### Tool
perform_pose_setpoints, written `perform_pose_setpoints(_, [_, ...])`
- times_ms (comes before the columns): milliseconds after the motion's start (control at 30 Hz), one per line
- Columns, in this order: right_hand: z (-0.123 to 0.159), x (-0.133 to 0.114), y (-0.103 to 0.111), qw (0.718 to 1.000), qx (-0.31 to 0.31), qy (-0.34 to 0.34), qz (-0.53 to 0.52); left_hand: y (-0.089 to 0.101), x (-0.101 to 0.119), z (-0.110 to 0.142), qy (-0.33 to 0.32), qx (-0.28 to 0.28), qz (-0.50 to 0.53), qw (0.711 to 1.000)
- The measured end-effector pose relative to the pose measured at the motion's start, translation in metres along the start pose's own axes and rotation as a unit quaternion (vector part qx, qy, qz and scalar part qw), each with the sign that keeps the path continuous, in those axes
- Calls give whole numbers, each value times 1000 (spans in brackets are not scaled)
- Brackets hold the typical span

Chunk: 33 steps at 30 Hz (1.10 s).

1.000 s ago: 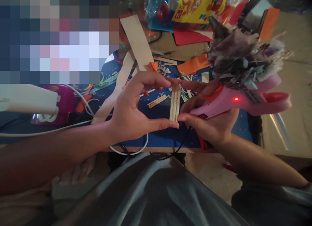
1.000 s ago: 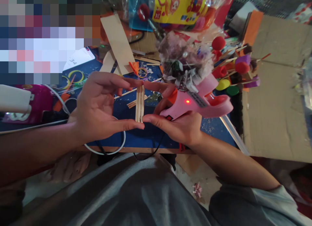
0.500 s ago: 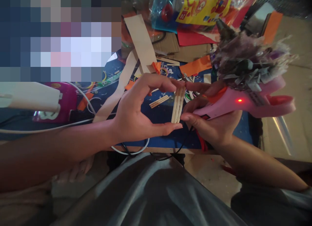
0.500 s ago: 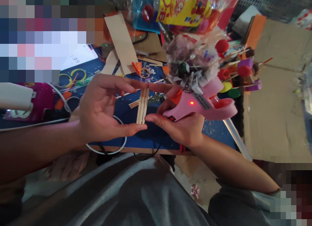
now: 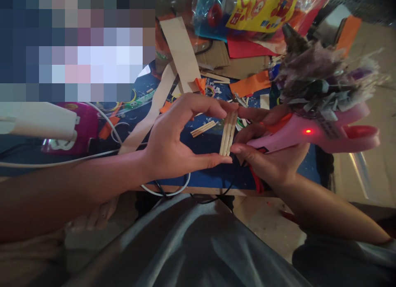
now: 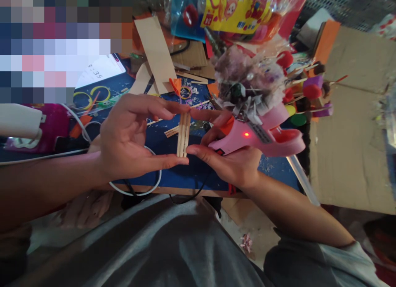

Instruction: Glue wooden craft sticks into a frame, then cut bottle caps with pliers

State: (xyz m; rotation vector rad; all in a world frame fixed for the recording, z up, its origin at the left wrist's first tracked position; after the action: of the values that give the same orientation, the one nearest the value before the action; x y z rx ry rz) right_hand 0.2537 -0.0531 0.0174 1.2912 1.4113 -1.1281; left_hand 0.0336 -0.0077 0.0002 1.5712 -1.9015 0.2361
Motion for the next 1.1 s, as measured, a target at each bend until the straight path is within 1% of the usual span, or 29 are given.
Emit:
perform_pose_setpoints(100, [0, 1, -1, 1000, -3, -4, -8, 2, 2, -1, 11, -9, -23, 1000])
perform_pose_setpoints(300, [-1, 2, -1, 1000, -5, 7, 5, 2, -4, -2, -30, -8, -40, 999])
perform_pose_setpoints(467, [-2, 1, 1, 1000, -26, 4, 1, 2, -4, -3, -97, 17, -38, 994])
perform_pose_setpoints(533, [-3, 1, 1, 999, -33, 2, 0, 2, -3, -4, -91, 11, -29, 995])
perform_pose_setpoints(667, [-2, 0, 2, 999, -35, 14, 18, 3, -3, -3, -49, 7, -2, 999])
perform_pose_setpoints(767, [0, 2, 6, 999, -16, 8, 45, 3, -2, -4, -47, 12, 6, 999])
perform_pose_setpoints(867, [4, 7, 12, 996, 9, -4, 86, 3, 1, -7, -32, -10, -15, 999])
perform_pose_setpoints(900, [5, 9, 14, 995, 13, -7, 99, 3, 2, -9, -36, -13, -21, 999])
perform_pose_setpoints(933, [6, 10, 16, 994, 15, -10, 109, 4, 5, -10, -84, -8, -29, 996])
perform_pose_setpoints(1000, [7, 13, 20, 993, 16, -17, 117, 6, 6, -12, -67, -8, -48, 997])
perform_pose_setpoints(1033, [7, 13, 21, 993, 17, -17, 119, 6, 7, -13, -81, -13, -49, 995])
perform_pose_setpoints(1100, [7, 13, 21, 993, 17, -16, 120, 8, 7, -13, -85, -28, -52, 995])
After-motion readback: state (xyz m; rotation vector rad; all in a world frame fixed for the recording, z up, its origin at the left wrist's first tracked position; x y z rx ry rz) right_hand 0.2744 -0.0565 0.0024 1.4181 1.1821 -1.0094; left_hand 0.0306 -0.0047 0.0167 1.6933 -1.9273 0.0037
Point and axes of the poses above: each hand's wrist, its own z-axis away from the middle knuckle, its own y-axis out of the back of the hand, x = y × z, the point moved 2 cm from there along -z, towards the middle knuckle, and after that the axes turned 9 degrees about -y, right-handed, at the moved point
